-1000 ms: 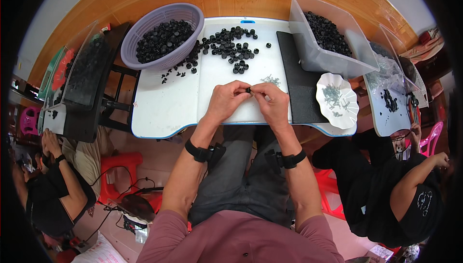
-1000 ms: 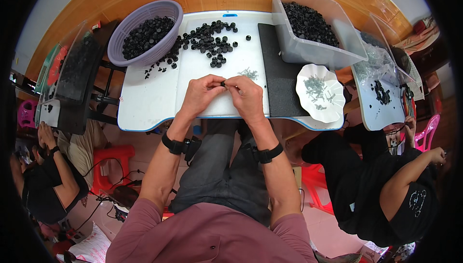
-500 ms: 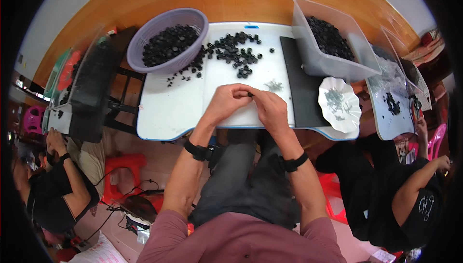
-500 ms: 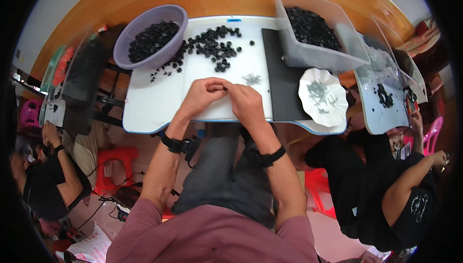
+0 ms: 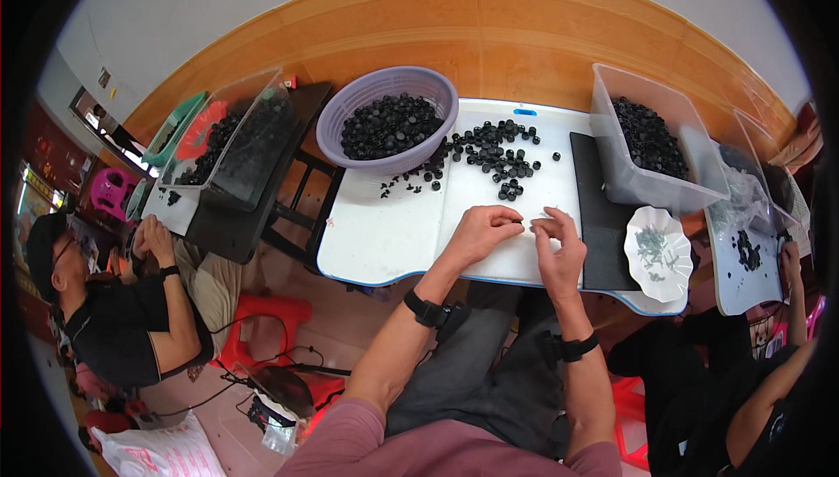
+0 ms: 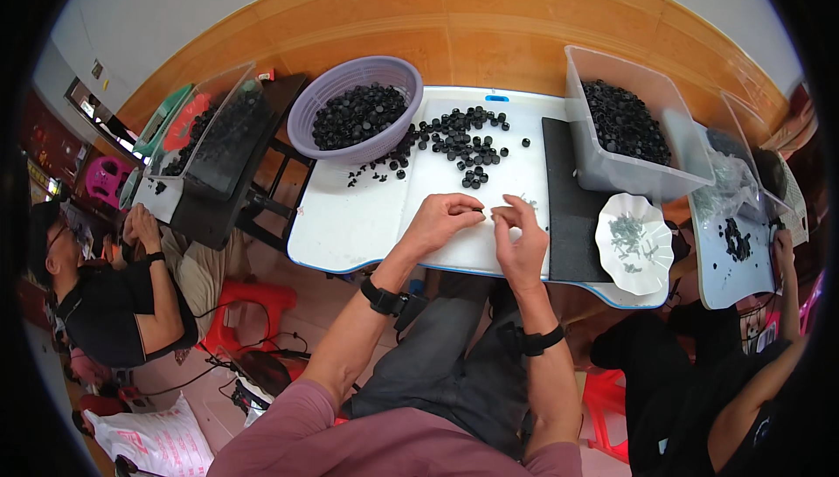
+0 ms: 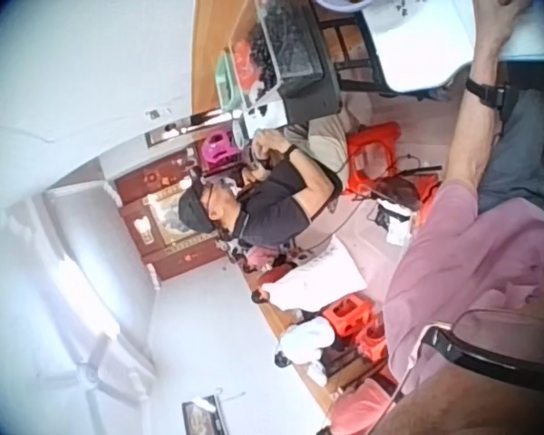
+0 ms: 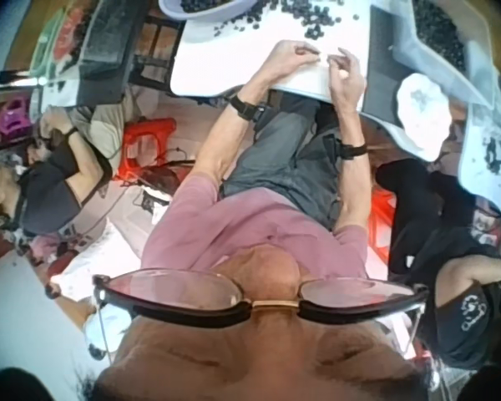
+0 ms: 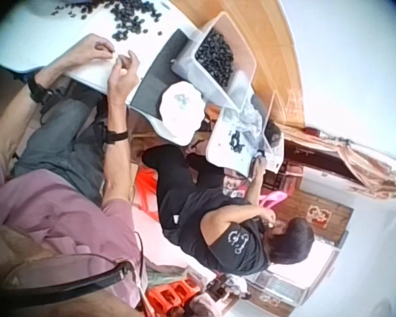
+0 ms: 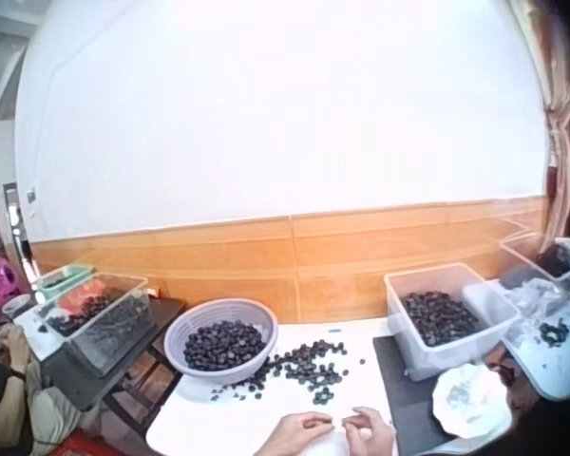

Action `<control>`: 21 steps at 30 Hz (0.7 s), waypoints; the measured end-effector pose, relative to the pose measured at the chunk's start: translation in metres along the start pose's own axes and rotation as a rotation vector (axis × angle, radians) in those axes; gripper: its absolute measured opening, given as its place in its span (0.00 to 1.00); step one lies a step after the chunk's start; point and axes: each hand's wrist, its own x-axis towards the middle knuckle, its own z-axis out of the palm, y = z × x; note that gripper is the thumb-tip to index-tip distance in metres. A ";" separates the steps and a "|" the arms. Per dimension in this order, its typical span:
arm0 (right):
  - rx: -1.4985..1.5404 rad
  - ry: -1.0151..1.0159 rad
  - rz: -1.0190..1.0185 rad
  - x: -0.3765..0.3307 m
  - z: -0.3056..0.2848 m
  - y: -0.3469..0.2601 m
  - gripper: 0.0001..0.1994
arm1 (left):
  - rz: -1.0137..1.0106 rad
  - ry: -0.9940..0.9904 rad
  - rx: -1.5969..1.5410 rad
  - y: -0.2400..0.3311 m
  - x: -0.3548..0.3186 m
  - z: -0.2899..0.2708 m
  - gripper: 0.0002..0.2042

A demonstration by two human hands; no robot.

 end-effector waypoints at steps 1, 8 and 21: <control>0.030 0.081 0.057 0.001 0.000 0.001 0.16 | -0.012 0.017 0.064 0.001 0.000 0.000 0.12; 0.010 0.137 0.141 0.006 0.004 0.007 0.14 | 0.058 0.086 0.089 -0.006 0.003 0.002 0.13; -0.020 0.168 0.224 -0.002 -0.001 0.014 0.09 | 0.136 0.212 0.012 -0.002 0.004 -0.035 0.11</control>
